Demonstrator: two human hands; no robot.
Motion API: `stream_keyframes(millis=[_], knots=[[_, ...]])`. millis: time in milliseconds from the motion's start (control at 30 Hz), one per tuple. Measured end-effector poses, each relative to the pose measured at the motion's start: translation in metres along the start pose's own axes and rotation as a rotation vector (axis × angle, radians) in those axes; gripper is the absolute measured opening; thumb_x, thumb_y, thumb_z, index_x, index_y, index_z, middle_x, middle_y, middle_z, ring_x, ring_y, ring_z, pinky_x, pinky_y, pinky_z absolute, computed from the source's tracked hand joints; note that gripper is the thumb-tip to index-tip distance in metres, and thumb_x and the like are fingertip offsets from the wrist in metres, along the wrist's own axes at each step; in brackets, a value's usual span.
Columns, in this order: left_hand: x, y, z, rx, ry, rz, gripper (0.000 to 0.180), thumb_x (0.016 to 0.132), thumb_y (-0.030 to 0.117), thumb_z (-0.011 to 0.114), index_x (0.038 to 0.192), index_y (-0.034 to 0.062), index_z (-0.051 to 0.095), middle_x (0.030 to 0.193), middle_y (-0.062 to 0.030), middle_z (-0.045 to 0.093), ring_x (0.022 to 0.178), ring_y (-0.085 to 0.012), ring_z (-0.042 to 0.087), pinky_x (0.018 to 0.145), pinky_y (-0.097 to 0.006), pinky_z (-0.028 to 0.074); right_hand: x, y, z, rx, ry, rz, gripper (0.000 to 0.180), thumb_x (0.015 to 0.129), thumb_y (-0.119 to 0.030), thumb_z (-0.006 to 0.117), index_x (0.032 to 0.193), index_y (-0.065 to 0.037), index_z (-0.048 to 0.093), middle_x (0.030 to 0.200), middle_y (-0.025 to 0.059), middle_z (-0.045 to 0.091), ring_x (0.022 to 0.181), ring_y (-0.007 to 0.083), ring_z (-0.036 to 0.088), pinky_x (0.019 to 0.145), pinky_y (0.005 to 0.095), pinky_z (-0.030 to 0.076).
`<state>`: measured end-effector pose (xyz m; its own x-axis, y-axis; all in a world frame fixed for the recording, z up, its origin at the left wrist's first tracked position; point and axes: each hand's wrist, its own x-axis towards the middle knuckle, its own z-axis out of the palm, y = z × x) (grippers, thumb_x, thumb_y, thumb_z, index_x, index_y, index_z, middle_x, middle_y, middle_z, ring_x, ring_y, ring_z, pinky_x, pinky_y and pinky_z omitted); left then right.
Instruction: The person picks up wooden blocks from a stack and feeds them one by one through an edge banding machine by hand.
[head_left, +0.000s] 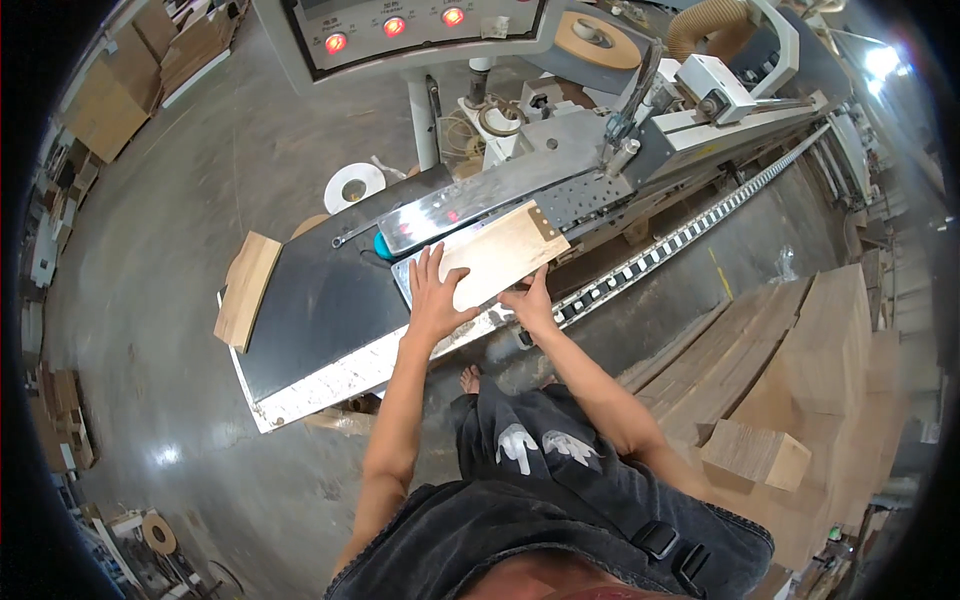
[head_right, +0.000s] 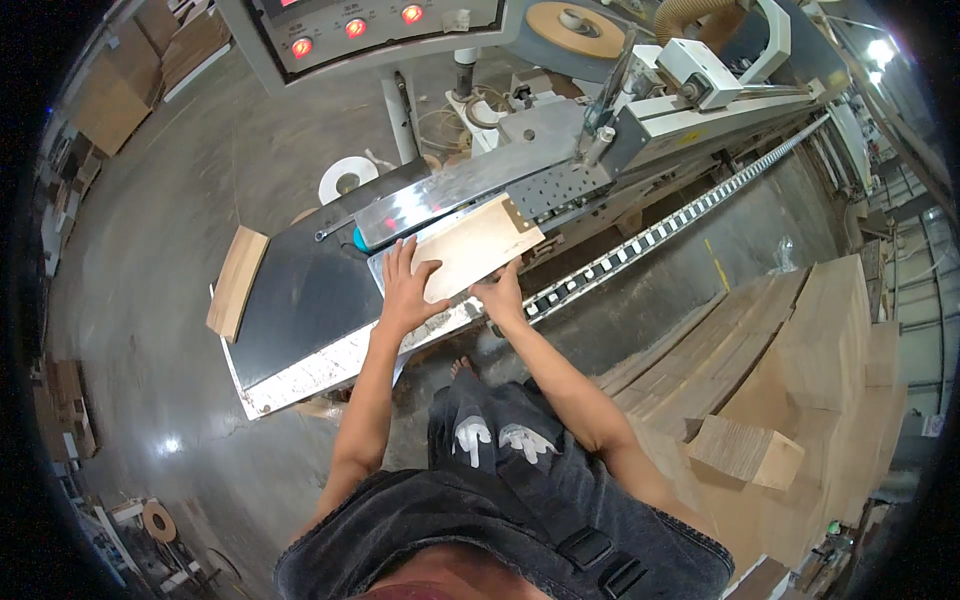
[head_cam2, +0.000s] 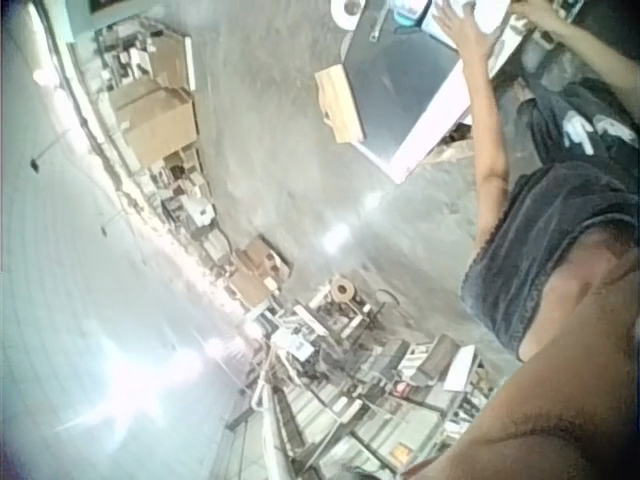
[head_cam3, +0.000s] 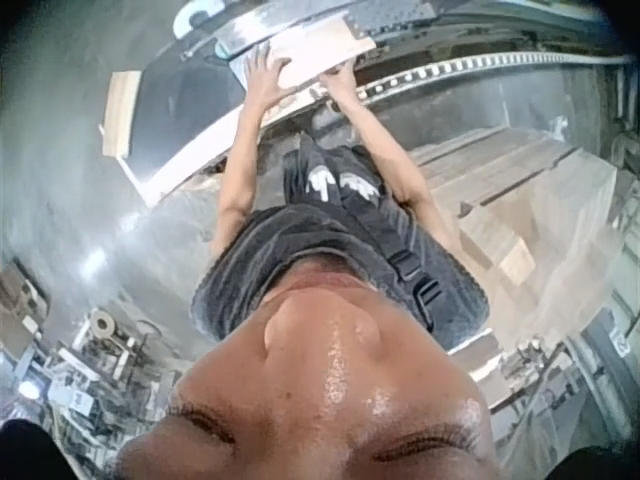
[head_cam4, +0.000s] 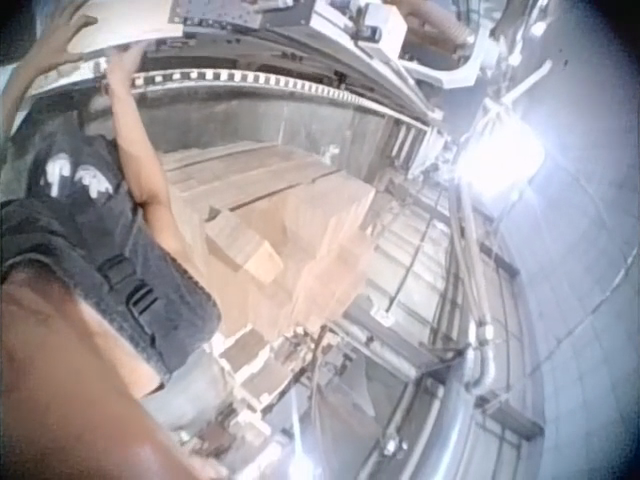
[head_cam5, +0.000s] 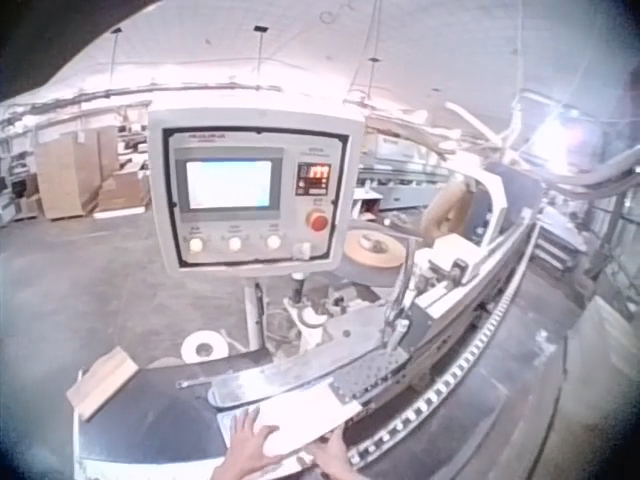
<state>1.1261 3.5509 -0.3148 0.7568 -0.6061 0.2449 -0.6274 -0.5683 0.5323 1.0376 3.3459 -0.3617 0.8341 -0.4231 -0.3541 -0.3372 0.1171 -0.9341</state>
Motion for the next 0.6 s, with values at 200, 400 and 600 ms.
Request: stream_keyframes(millis=[200, 400, 600], knots=[[0.012, -0.005, 0.007, 0.028, 0.04, -0.012, 0.06, 0.074, 0.035, 0.088, 0.128, 0.0148, 0.07, 0.161, -0.0227, 0.038, 0.149, -0.0467, 0.031, 0.122, -0.061, 0.023, 0.002, -0.03, 0.02, -0.677, 0.161, -0.091, 0.133, 0.075, -0.024, 0.094, 0.158, 0.018, -0.002, 0.167, 0.0381, -0.004, 0.155, 0.0495, 0.019, 0.126, 0.0448, 0.028], [0.018, 0.008, 0.005, 0.025, -0.018, -0.115, 0.062, 0.073, 0.033, 0.09, 0.13, 0.0178, 0.071, 0.163, -0.0238, 0.036, 0.15, -0.0491, 0.031, 0.122, -0.061, 0.027, 0.006, -0.016, 0.024, -0.689, 0.268, -0.271, 0.142, 0.073, -0.038, 0.095, 0.158, 0.018, -0.004, 0.167, 0.0375, -0.017, 0.155, 0.052, 0.02, 0.123, 0.0435, 0.035], [0.017, 0.036, 0.018, 0.049, 0.019, -0.289, 0.074, 0.074, 0.027, 0.091, 0.141, 0.0139, 0.063, 0.164, -0.028, 0.031, 0.151, -0.0505, 0.029, 0.121, -0.056, 0.03, 0.025, -0.018, -0.011, -0.431, 0.21, -0.194, 0.141, 0.079, -0.04, 0.091, 0.161, 0.009, -0.012, 0.169, 0.0329, -0.018, 0.121, 0.0411, 0.063, 0.091, 0.0404, 0.059]])
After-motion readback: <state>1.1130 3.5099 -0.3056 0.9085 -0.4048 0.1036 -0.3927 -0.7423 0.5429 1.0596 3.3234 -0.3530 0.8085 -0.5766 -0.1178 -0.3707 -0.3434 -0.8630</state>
